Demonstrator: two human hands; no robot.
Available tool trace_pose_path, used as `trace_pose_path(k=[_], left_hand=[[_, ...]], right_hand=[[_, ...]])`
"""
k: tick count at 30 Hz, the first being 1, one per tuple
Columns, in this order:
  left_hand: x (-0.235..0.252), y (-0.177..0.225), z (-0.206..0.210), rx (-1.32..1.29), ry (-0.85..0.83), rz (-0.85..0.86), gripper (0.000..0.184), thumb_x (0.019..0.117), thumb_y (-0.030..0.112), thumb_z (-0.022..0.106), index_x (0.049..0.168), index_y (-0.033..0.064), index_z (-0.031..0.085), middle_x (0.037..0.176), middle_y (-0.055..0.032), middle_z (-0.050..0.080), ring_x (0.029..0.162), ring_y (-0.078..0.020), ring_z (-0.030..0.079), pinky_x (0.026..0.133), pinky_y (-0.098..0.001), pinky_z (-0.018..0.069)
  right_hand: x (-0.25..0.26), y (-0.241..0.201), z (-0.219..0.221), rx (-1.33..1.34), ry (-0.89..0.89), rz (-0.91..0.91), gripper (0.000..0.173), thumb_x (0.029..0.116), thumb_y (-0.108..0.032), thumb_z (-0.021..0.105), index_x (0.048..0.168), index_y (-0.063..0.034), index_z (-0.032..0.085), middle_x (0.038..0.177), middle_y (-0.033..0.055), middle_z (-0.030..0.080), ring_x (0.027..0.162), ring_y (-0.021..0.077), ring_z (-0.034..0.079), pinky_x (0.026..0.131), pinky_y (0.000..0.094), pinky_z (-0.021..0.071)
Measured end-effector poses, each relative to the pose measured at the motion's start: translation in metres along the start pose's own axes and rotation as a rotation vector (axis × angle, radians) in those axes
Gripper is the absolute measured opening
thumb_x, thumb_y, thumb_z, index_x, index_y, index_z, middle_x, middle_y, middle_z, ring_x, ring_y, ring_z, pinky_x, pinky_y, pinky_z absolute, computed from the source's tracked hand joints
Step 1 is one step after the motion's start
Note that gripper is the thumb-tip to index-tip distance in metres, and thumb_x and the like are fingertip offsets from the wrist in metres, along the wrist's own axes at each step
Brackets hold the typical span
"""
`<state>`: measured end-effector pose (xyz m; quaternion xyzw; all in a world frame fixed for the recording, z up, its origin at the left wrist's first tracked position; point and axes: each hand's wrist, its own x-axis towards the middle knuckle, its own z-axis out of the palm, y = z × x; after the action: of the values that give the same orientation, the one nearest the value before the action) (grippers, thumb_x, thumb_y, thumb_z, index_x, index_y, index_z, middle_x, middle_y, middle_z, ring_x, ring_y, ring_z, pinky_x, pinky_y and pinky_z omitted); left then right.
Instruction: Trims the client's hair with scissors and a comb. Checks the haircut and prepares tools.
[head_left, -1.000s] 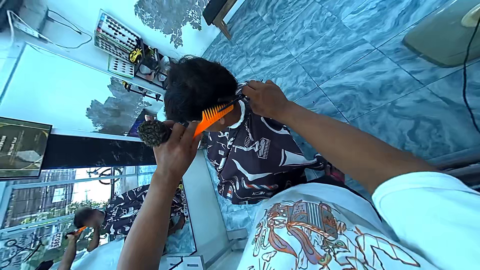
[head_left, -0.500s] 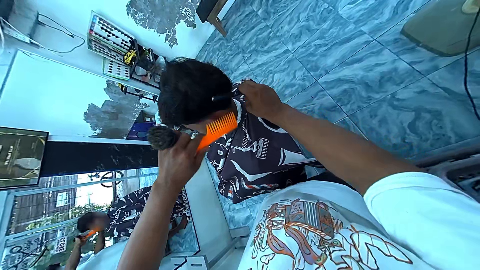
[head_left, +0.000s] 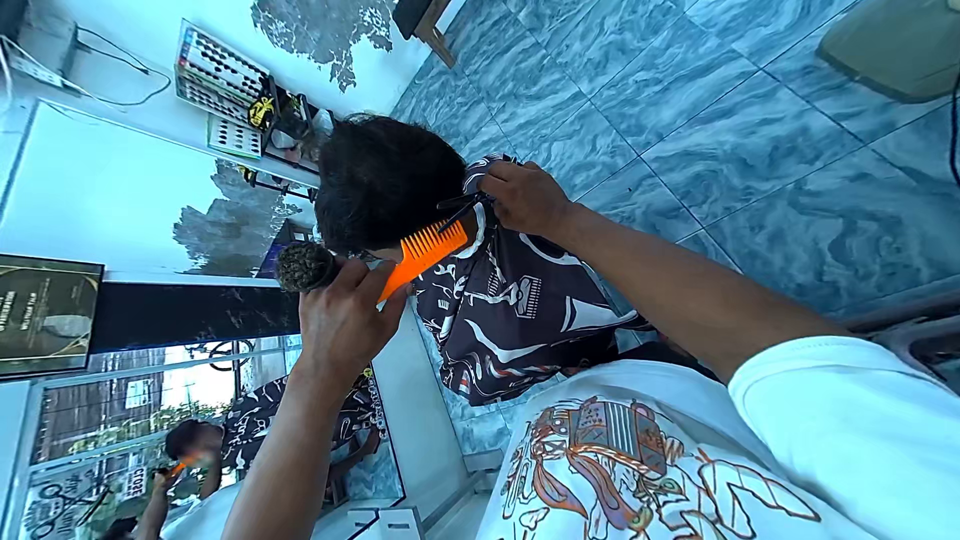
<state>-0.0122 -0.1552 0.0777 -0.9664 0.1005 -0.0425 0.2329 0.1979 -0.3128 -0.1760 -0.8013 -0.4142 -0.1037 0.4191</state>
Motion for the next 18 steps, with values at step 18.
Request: trace_pose_path(k=[18], left_hand=[[-0.009, -0.002, 0.019, 0.117, 0.171, 0.035, 0.037, 0.1028, 0.037, 0.061, 0.130, 0.0141, 0.071, 0.088, -0.0115, 0.064, 0.097, -0.0333, 0.064, 0.097, -0.0537, 0.0466]], right_hand=[[0.011, -0.011, 0.006, -0.031, 0.127, -0.002, 0.019, 0.0950, -0.002, 0.055, 0.109, -0.0059, 0.067, 0.107, 0.0158, 0.068, 0.100, 0.0332, 0.068, 0.079, 0.0520, 0.0519]])
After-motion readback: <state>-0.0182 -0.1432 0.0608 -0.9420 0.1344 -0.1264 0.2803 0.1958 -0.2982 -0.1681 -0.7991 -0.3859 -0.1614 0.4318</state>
